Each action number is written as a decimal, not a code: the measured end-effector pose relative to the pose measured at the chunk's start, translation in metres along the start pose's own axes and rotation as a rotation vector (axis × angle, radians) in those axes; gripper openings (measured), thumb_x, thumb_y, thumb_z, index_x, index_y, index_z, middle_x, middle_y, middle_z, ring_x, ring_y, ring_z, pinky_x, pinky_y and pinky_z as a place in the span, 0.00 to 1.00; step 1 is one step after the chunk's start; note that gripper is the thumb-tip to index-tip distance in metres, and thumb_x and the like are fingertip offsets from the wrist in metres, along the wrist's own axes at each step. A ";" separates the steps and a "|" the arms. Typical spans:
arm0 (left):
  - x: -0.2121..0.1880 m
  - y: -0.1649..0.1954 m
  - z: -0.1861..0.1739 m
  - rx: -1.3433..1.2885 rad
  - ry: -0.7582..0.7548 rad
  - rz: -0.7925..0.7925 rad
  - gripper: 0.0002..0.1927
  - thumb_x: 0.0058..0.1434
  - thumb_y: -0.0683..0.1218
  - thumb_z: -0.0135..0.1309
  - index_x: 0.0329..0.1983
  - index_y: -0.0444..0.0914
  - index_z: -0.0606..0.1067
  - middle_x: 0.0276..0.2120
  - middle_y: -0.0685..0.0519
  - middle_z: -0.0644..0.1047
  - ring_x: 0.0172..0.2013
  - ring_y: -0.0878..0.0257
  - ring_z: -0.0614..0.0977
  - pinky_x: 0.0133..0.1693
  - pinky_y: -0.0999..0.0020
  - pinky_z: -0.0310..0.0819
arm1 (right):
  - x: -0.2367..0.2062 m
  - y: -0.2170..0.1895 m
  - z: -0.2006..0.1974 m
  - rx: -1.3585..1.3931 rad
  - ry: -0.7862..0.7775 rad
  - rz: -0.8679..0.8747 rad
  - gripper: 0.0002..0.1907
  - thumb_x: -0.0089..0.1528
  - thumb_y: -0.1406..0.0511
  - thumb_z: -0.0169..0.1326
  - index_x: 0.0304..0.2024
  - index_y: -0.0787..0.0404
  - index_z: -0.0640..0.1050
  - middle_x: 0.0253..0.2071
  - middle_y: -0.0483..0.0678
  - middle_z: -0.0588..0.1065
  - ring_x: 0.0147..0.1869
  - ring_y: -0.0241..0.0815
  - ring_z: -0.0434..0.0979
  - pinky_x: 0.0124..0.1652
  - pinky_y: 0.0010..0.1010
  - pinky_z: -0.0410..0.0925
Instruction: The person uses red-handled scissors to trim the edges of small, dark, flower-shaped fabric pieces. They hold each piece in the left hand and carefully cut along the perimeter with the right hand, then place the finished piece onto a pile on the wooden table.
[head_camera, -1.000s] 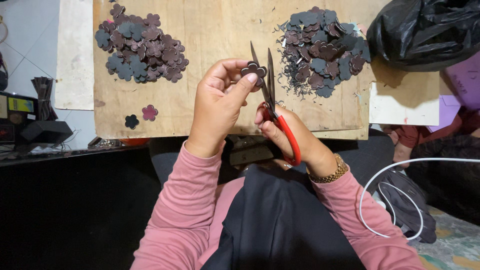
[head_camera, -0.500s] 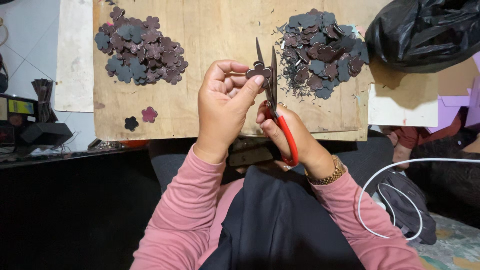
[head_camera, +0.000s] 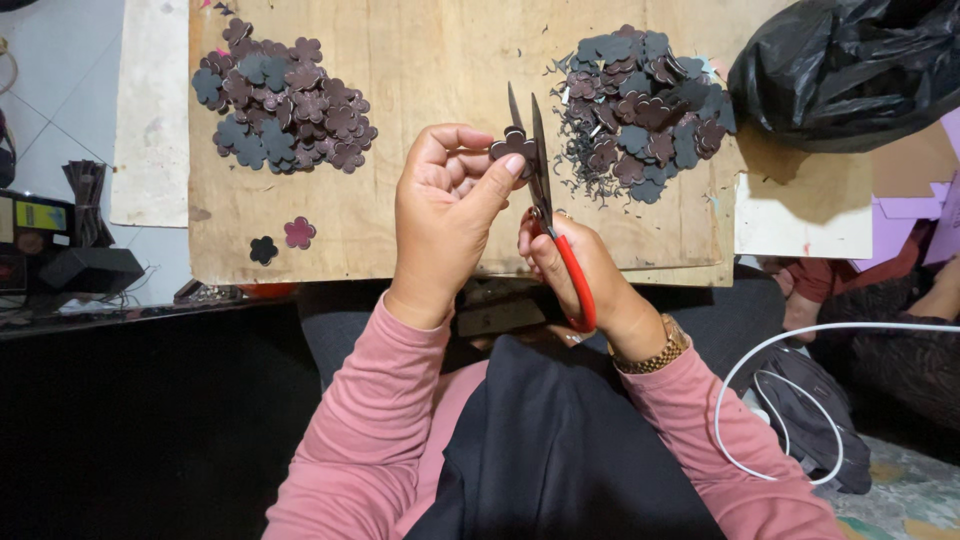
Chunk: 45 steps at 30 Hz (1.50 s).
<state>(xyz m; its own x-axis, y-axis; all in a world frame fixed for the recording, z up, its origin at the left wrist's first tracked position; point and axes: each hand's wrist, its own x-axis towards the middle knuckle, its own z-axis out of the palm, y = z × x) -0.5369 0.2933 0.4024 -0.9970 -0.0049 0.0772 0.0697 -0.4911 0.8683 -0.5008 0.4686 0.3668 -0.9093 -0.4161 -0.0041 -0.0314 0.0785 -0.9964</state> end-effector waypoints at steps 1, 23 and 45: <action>0.001 -0.002 -0.001 0.008 -0.009 -0.013 0.16 0.66 0.36 0.59 0.52 0.34 0.68 0.39 0.50 0.81 0.38 0.68 0.82 0.40 0.77 0.77 | 0.000 0.001 -0.001 0.021 0.006 -0.002 0.29 0.69 0.42 0.45 0.42 0.61 0.71 0.32 0.39 0.66 0.34 0.29 0.65 0.35 0.21 0.63; 0.049 0.062 0.184 0.267 -0.054 -0.050 0.05 0.67 0.40 0.58 0.40 0.32 0.79 0.32 0.58 0.80 0.32 0.76 0.76 0.34 0.81 0.71 | -0.015 -0.101 -0.164 -0.131 -0.028 -0.115 0.26 0.71 0.44 0.44 0.44 0.60 0.71 0.34 0.40 0.67 0.37 0.30 0.65 0.38 0.25 0.63; -0.078 -0.125 -0.052 0.109 -0.133 -0.043 0.06 0.67 0.40 0.59 0.43 0.32 0.78 0.34 0.57 0.79 0.34 0.74 0.77 0.38 0.79 0.73 | -0.071 0.141 0.018 0.073 -0.012 -0.012 0.27 0.69 0.43 0.48 0.40 0.61 0.71 0.31 0.39 0.67 0.33 0.28 0.64 0.35 0.21 0.63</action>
<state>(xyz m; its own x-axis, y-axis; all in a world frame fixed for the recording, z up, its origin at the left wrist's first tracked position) -0.4695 0.3100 0.2624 -0.9864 0.1330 0.0967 0.0374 -0.3914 0.9194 -0.4333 0.4928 0.2255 -0.9039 -0.4278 0.0069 -0.0113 0.0076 -0.9999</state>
